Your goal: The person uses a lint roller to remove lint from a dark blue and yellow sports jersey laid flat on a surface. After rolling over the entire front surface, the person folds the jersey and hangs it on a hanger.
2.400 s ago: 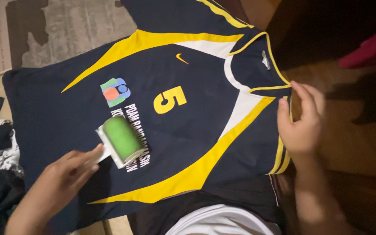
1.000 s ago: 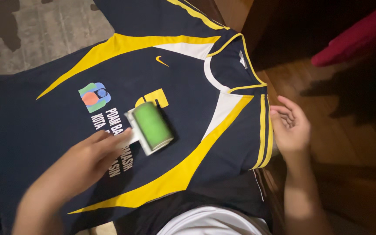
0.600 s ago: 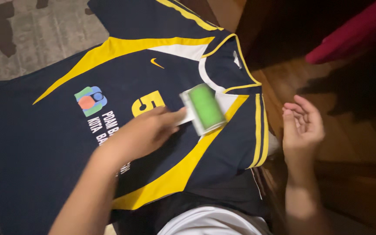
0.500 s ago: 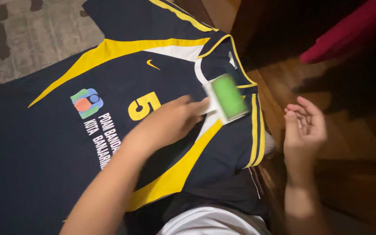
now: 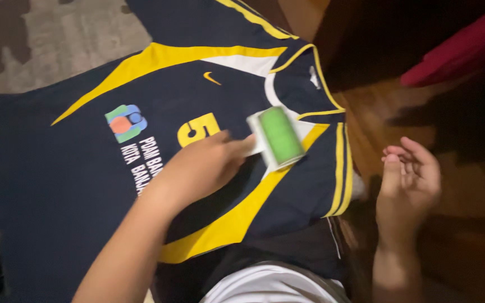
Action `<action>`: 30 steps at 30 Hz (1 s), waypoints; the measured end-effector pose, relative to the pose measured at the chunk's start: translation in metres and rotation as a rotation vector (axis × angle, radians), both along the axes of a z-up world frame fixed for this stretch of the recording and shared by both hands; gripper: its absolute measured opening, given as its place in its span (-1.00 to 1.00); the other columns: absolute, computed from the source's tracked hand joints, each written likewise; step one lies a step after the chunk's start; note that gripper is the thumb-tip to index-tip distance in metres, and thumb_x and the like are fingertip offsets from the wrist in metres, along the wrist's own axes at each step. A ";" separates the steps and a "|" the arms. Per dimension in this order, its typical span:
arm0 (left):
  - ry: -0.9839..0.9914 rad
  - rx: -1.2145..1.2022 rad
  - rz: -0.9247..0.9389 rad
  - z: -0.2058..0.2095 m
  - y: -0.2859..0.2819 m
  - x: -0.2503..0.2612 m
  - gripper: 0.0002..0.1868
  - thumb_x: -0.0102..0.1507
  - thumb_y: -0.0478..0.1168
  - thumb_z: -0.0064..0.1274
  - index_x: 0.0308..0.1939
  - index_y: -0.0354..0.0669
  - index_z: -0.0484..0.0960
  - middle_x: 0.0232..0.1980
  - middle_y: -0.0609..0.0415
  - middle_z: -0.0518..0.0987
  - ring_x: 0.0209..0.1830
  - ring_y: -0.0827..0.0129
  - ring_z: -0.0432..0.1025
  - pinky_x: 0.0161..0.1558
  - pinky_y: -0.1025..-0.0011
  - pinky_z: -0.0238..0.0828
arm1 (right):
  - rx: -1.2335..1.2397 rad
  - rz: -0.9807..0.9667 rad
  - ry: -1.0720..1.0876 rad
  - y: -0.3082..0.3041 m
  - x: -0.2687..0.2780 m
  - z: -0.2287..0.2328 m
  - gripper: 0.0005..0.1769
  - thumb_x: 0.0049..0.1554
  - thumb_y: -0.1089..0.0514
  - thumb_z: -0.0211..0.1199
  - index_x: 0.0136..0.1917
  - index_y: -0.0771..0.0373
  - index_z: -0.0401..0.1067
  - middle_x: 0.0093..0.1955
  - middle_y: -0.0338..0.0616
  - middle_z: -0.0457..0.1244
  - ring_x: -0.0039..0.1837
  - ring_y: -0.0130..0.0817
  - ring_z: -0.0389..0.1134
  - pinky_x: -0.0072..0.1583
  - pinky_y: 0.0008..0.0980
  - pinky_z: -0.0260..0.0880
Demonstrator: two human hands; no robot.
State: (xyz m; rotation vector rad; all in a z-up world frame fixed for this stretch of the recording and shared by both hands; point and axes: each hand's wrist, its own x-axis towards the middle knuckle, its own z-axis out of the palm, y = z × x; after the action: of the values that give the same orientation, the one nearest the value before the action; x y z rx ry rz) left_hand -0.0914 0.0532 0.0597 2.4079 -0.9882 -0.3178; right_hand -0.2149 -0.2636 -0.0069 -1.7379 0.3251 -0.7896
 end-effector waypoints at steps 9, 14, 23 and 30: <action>0.383 0.108 0.545 0.019 0.178 -0.087 -0.45 0.16 -0.23 0.16 0.27 0.12 0.64 -0.25 0.01 0.61 -0.28 0.21 0.53 -0.17 0.30 0.50 | -0.060 0.173 0.025 0.056 0.016 0.005 -0.73 0.41 0.43 0.12 0.37 0.46 0.35 0.17 -0.10 0.29 0.20 -0.48 0.34 0.33 -0.53 0.37; 0.568 0.265 0.860 0.015 0.229 -0.124 -0.49 0.23 -0.21 0.19 0.29 0.19 0.66 -0.19 0.06 0.57 -0.26 0.27 0.51 -0.15 0.32 0.49 | -0.136 0.321 -0.024 0.088 0.023 0.006 -0.80 0.40 0.48 0.12 0.29 0.50 0.34 0.22 -0.06 0.25 0.27 -0.41 0.34 0.34 -0.51 0.37; 0.290 -0.168 0.450 -0.015 0.158 -0.085 -0.47 0.17 -0.25 0.18 0.26 -0.04 0.61 -0.20 -0.11 0.62 -0.28 0.16 0.55 -0.15 0.28 0.47 | -0.212 0.403 -0.050 0.111 0.021 0.007 -0.81 0.38 0.51 0.14 0.26 0.51 0.36 0.21 0.00 0.25 0.25 -0.35 0.38 0.35 -0.46 0.41; 0.106 -0.362 0.397 -0.033 0.053 -0.062 -0.47 0.27 -0.17 0.17 0.32 -0.23 0.52 -0.10 -0.27 0.61 -0.14 -0.07 0.53 -0.06 0.16 0.44 | -0.475 0.431 0.268 0.124 -0.001 0.030 -0.79 0.22 0.40 0.28 0.14 0.42 0.51 -0.11 -0.12 0.34 -0.16 -0.51 0.25 -0.06 -0.58 0.27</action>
State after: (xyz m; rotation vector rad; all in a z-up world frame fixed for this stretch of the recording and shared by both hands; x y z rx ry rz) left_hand -0.1534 0.1064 0.0268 2.1625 -0.4565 -0.1079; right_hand -0.2157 -0.1397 0.0231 -2.2641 -0.0750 -0.3297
